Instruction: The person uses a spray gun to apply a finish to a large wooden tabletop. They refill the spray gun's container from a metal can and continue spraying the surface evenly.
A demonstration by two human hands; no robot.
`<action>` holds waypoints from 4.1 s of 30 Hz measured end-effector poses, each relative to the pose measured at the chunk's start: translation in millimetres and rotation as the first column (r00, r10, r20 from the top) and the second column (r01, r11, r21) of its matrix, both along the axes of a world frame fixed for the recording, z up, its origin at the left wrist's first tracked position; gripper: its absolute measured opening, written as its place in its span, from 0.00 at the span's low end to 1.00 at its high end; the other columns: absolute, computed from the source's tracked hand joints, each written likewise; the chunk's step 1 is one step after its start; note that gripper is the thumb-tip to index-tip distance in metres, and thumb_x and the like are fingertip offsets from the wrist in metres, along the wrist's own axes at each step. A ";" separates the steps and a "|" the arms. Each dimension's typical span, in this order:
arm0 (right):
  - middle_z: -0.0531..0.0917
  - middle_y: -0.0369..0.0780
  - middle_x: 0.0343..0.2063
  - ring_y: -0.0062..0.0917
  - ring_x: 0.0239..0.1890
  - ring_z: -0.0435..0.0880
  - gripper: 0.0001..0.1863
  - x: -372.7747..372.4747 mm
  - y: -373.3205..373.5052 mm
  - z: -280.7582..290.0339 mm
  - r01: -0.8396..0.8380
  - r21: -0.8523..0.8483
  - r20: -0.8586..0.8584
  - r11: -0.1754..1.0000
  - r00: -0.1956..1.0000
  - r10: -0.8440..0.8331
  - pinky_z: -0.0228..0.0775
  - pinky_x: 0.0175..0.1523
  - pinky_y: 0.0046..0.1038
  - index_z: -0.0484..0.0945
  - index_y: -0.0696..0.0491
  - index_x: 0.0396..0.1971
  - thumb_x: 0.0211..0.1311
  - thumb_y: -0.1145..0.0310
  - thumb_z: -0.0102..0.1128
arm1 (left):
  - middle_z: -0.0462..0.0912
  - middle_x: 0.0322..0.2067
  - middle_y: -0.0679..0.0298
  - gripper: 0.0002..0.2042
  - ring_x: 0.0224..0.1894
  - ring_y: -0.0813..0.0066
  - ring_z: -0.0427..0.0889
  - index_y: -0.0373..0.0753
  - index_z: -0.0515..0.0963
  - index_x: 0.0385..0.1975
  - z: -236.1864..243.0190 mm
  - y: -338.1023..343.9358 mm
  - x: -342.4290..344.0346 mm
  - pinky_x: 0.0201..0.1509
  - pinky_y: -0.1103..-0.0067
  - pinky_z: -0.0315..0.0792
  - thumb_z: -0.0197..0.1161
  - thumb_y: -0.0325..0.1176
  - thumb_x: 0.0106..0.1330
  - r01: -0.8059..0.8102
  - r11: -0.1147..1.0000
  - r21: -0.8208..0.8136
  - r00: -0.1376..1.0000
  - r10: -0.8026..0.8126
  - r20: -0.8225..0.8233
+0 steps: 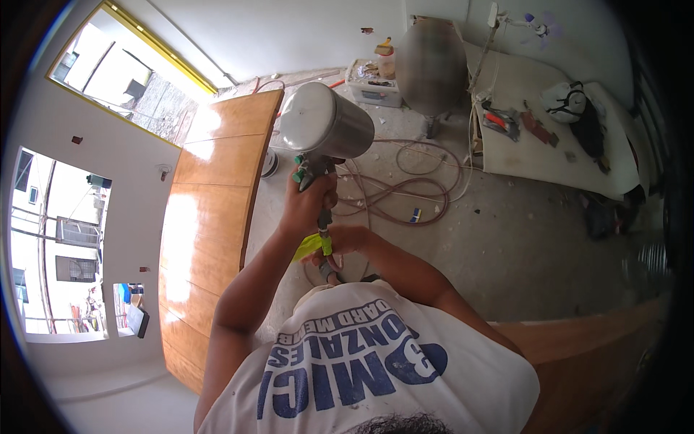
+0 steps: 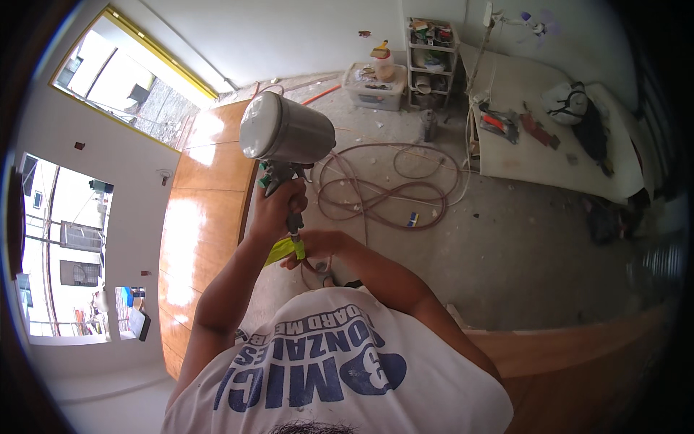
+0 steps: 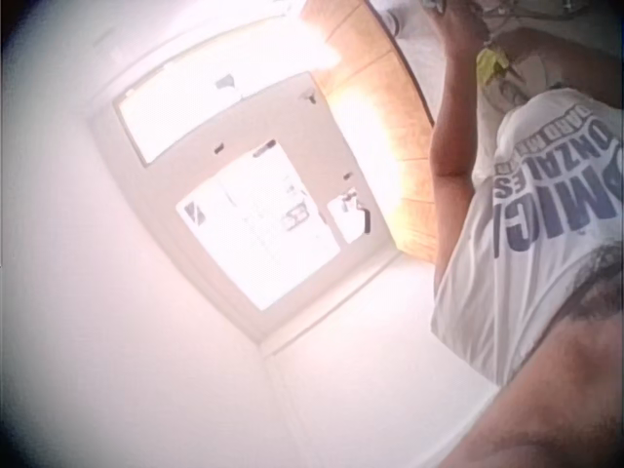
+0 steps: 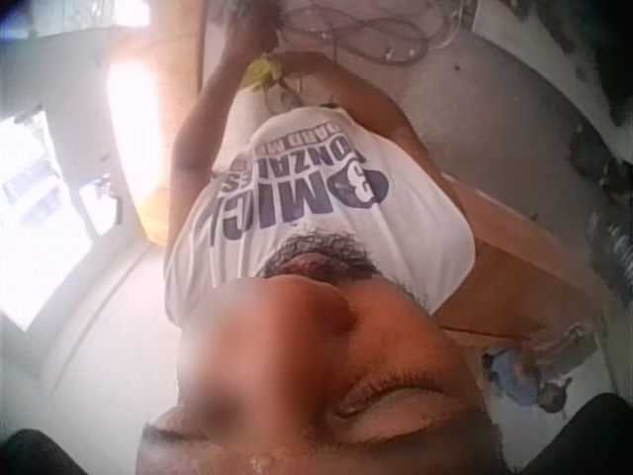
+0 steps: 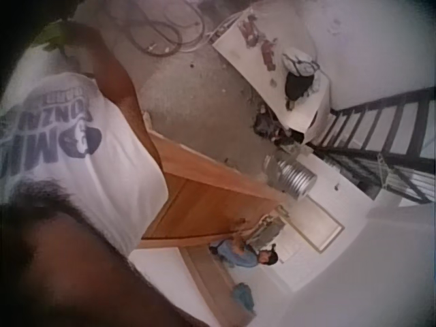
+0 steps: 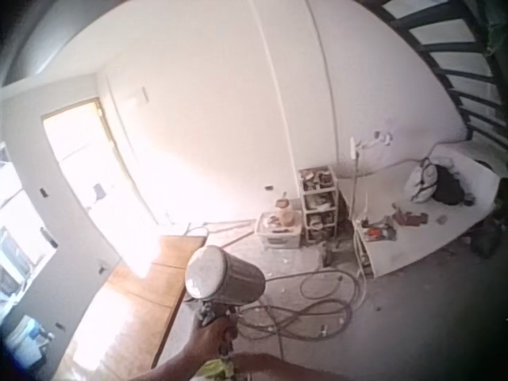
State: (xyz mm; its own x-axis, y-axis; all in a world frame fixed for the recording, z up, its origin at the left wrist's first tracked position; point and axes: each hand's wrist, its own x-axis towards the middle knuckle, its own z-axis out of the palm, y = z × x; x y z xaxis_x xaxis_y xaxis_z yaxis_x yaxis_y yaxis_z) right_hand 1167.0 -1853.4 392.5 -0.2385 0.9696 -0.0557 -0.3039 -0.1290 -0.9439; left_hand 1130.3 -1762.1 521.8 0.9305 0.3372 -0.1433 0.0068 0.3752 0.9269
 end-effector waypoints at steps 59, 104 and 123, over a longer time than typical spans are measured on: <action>0.86 0.49 0.27 0.42 0.31 0.88 0.07 -87.5 27.0 -4.4 0.350 0.463 0.803 0.814 0.223 -0.553 0.80 0.39 0.43 0.80 0.61 0.34 0.61 0.74 0.55 | 0.84 0.46 0.54 0.36 0.42 0.70 0.81 0.37 0.58 0.75 -73.4 43.0 30.0 0.49 0.77 0.75 0.53 0.20 0.63 -0.209 0.688 0.695 0.960 0.281 0.010; 0.85 0.51 0.35 0.49 0.41 0.84 0.12 -67.3 -40.2 0.7 0.014 0.228 0.926 0.974 0.307 -0.221 0.75 0.48 0.46 0.79 0.60 0.41 0.69 0.67 0.51 | 0.73 0.24 0.69 0.13 0.20 0.83 0.70 0.34 0.76 0.50 -12.6 33.7 25.8 0.23 0.82 0.67 0.58 0.24 0.65 -0.254 0.892 0.374 0.967 0.249 0.062; 0.80 0.41 0.26 0.26 0.27 0.81 0.10 -40.4 -38.6 55.3 0.831 0.152 0.162 0.535 0.513 -0.843 0.73 0.36 0.31 0.76 0.61 0.46 0.76 0.70 0.52 | 0.70 0.24 0.69 0.15 0.21 0.85 0.65 0.29 0.73 0.54 9.7 11.2 23.3 0.24 0.84 0.64 0.57 0.23 0.68 -0.327 0.923 0.204 0.944 0.330 0.021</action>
State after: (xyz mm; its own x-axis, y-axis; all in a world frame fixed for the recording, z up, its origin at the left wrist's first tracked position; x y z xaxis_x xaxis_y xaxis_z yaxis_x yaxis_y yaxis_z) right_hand 1126.5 -1892.0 447.8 0.6951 0.7169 0.0544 -0.0606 0.1339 -0.9891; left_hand 1153.6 -1750.9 531.5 0.7610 0.6467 -0.0520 -0.0718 0.1636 0.9839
